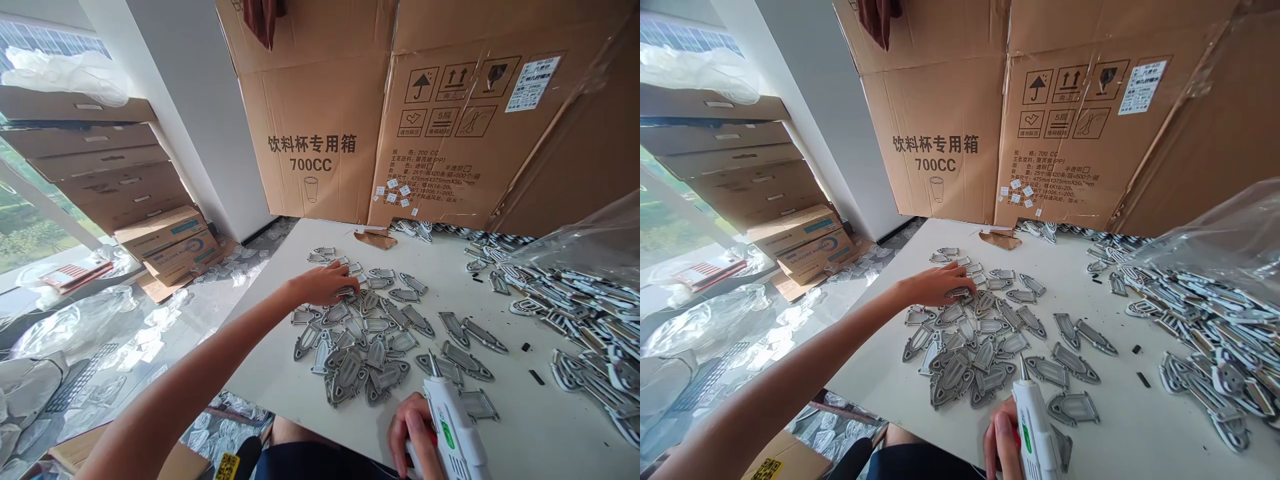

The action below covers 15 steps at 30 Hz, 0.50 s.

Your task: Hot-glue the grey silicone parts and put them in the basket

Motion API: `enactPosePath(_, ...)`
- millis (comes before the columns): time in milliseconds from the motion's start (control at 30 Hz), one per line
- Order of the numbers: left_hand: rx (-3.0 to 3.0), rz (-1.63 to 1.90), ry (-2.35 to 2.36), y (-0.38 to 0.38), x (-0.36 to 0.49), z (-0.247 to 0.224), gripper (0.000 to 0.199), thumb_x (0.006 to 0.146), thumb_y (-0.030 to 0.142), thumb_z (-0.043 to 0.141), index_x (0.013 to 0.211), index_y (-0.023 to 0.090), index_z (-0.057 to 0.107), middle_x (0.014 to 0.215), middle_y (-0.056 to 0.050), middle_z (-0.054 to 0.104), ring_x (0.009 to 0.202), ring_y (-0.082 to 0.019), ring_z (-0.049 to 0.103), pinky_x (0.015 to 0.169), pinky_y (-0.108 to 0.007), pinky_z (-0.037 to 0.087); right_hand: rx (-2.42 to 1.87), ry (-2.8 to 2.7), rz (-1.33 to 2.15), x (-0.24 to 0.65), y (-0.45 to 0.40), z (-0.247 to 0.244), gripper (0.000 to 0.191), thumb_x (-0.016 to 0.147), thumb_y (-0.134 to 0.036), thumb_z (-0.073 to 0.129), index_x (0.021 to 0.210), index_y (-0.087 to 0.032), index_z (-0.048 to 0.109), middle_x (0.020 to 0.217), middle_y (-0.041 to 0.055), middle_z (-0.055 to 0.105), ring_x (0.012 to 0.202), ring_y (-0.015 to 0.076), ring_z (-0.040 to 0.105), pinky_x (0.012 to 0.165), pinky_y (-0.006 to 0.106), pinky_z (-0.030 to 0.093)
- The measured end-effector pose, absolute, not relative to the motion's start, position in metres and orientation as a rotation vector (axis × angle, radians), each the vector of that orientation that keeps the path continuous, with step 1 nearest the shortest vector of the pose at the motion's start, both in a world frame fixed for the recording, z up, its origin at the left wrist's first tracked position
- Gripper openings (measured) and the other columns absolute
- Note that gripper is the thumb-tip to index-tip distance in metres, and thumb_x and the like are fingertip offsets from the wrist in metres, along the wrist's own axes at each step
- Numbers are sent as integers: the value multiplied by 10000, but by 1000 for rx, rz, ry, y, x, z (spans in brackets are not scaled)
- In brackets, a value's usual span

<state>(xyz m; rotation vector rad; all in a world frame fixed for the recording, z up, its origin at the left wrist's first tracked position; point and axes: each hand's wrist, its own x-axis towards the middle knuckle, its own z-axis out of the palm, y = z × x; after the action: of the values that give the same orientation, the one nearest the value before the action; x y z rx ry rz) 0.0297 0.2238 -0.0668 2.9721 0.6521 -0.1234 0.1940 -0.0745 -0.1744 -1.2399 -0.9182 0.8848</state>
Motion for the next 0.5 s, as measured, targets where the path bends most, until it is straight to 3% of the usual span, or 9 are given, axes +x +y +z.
enactPosePath(300, 2972, -64, 801, 216, 21, -70, 362, 1089, 290, 650, 1445, 322, 704, 1224, -119, 730, 1212, -339, 706, 937, -427, 581, -1226, -855, 829, 184, -74, -171, 557, 1123, -671, 647, 740, -270, 587, 445, -47, 505, 378, 146, 444, 461, 298, 405)
enactPosePath(500, 2891, -9, 808, 202, 13, -54, 396, 1036, 293, 690, 1430, 330, 696, 1219, -76, 777, 1140, -302, 748, 924, -405, 576, -1271, -876, 844, 185, -74, -172, 660, 1116, -665, 653, 599, -279, 515, 431, -13, 493, 396, 157, 454, 465, 318, 415)
